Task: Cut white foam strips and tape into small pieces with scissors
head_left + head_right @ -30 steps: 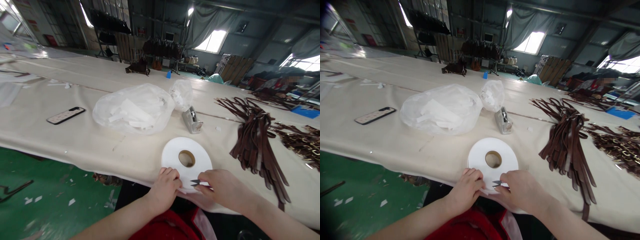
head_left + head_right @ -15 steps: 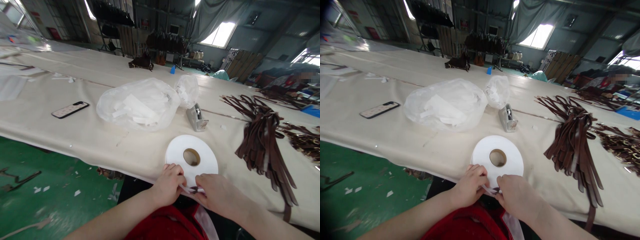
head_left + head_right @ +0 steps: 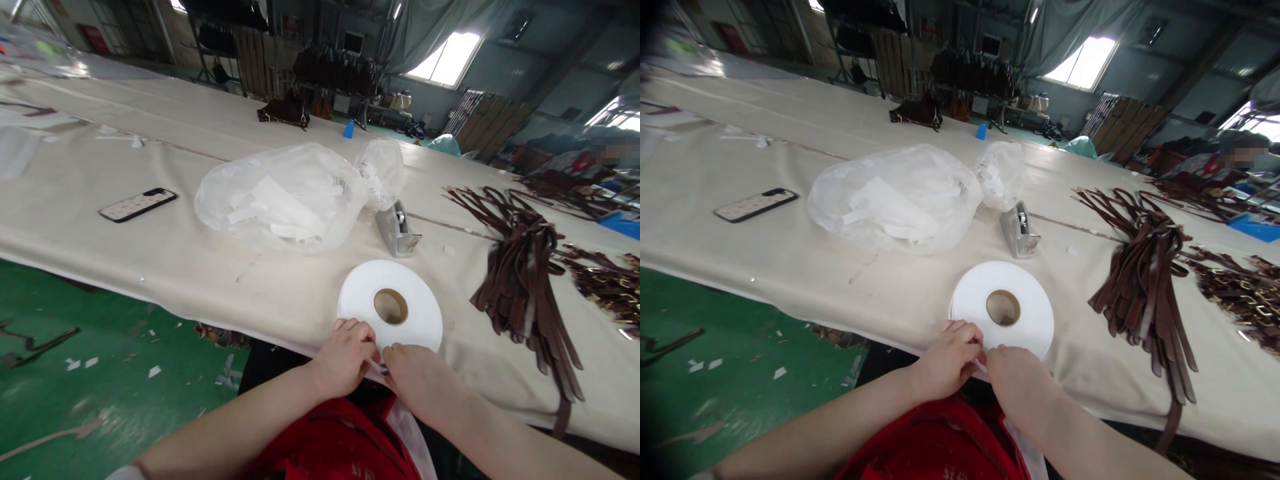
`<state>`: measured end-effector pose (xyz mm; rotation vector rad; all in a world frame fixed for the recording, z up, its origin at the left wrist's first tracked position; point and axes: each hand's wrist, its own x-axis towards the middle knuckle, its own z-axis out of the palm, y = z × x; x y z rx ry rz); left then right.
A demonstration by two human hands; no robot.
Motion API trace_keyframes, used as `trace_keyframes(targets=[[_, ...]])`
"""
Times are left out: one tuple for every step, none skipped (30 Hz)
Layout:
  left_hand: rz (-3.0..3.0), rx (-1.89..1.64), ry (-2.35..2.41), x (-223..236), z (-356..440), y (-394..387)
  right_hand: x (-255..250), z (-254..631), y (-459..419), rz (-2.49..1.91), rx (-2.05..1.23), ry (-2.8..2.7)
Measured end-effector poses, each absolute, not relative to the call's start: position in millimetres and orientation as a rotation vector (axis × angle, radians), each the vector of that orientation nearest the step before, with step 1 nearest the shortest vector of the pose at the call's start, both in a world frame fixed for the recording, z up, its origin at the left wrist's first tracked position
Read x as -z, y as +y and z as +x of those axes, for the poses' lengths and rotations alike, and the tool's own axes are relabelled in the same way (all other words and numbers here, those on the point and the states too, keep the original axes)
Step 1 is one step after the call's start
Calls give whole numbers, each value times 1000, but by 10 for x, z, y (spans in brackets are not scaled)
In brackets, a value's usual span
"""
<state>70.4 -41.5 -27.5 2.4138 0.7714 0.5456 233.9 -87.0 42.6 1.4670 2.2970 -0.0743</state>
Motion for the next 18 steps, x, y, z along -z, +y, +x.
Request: trace_keyframes(targets=[[2464, -545, 767, 280, 703, -414, -414, 2340, -879, 1467, 62, 2301], [2518, -543, 759, 286, 702, -410, -406, 2342, -892, 1463, 45, 2304], [2566, -541, 748, 294, 702, -404, -400, 2343, -907, 1457, 27, 2307], [2602, -538, 734, 302, 703, -396, -395, 2343, -923, 1450, 7, 2307], [2620, -536, 720, 311, 707, -385, -390, 2343, -936, 1445, -10, 2308], [2623, -534, 711, 318, 713, -373, -383, 2342, -948, 1439, -20, 2307], [2618, -531, 705, 323, 721, -361, -377, 2341, -957, 1435, -26, 2306], [2613, -530, 701, 325, 730, -350, -373, 2340, -963, 1436, -28, 2302], [2613, -529, 697, 323, 738, -342, -372, 2339, -967, 1441, -28, 2297], [2619, -531, 691, 318, 746, -337, -375, 2337, -971, 1446, -26, 2294], [2628, -533, 681, 310, 751, -334, -384, 2335, -975, 1453, -22, 2290], [2635, -537, 666, 300, 755, -335, -397, 2332, -979, 1461, -18, 2283], [2636, -542, 647, 288, 756, -337, -415, 2328, -983, 1468, -13, 2276], [2630, -548, 628, 275, 755, -340, -435, 2323, -989, 1472, -9, 2269], [2619, -553, 613, 264, 752, -343, -455, 2318, -994, 1473, -8, 2263], [2603, -557, 603, 255, 748, -344, -473, 2313, -997, 1471, -8, 2257], [2583, -558, 598, 249, 746, -342, -490, 2308, -997, 1467, -10, 2252], [2560, -554, 593, 245, 744, -336, -505, 2305, -993, 1460, -9, 2250]])
